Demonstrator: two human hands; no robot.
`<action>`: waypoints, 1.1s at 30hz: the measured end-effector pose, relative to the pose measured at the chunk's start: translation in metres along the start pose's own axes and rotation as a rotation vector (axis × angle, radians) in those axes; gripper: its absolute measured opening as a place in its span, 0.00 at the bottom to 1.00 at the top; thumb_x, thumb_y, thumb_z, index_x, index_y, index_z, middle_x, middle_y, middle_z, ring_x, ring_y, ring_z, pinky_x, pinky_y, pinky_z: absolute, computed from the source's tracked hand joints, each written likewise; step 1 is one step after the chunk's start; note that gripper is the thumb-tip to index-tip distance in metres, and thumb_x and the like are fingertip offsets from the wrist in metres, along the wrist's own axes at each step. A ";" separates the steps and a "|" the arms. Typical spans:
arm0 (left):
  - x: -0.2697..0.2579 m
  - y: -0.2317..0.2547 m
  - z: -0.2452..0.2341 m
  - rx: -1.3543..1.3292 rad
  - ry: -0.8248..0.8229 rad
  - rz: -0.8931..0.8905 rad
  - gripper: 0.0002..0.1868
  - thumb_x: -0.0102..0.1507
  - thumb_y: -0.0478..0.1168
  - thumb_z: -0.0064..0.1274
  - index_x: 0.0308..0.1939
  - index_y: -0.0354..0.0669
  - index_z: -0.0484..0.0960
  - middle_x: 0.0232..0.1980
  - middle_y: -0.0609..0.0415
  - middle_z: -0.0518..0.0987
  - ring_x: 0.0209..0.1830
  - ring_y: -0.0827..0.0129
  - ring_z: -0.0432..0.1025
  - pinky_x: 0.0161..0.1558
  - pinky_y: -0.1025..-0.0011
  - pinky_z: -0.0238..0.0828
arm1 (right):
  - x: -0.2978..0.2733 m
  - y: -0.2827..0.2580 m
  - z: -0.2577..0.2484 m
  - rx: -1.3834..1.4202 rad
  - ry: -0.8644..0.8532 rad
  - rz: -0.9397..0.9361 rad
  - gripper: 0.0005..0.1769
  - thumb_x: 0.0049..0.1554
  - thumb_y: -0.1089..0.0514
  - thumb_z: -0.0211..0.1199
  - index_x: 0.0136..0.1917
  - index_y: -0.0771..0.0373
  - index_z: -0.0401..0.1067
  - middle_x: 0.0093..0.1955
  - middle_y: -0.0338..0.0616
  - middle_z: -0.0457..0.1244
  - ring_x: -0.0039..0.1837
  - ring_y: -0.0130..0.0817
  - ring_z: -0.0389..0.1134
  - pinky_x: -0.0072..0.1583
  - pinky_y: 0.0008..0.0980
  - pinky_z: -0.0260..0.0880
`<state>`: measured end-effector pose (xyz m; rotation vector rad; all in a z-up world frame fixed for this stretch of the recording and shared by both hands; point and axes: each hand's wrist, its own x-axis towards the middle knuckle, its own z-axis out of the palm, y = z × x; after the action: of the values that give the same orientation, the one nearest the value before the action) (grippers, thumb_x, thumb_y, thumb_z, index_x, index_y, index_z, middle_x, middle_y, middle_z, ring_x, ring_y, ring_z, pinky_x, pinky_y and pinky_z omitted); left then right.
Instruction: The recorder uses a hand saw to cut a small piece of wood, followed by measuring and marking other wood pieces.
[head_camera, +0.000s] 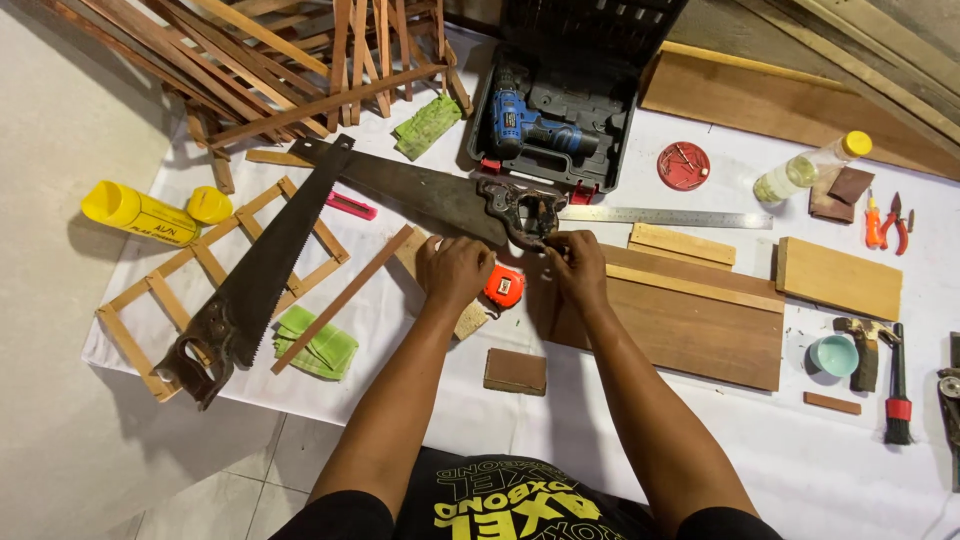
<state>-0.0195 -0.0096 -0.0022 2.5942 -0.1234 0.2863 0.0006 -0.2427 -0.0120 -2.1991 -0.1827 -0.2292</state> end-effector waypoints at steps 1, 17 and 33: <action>-0.001 -0.002 0.005 0.000 0.004 0.005 0.12 0.65 0.50 0.56 0.37 0.47 0.86 0.42 0.54 0.83 0.48 0.59 0.74 0.64 0.57 0.55 | -0.002 -0.001 0.003 0.000 0.005 -0.003 0.12 0.56 0.60 0.71 0.54 0.58 0.77 0.48 0.43 0.63 0.43 0.34 0.66 0.48 0.32 0.70; -0.008 0.038 -0.003 0.140 0.003 -0.064 0.16 0.64 0.53 0.58 0.33 0.46 0.85 0.40 0.54 0.82 0.48 0.57 0.71 0.59 0.55 0.56 | -0.031 -0.016 -0.002 -0.110 -0.034 -0.067 0.15 0.55 0.59 0.68 0.57 0.59 0.75 0.56 0.52 0.64 0.57 0.52 0.67 0.57 0.45 0.69; -0.028 0.262 0.148 -0.130 0.001 0.397 0.14 0.61 0.47 0.61 0.49 0.51 0.82 0.48 0.56 0.80 0.57 0.61 0.71 0.67 0.49 0.50 | -0.101 0.082 -0.214 -0.371 0.204 -0.146 0.14 0.53 0.59 0.69 0.54 0.55 0.78 0.55 0.45 0.66 0.61 0.48 0.64 0.62 0.46 0.64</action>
<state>-0.0578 -0.3095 -0.0044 2.4236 -0.6389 0.4057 -0.1015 -0.4683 0.0267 -2.5113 -0.1989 -0.6082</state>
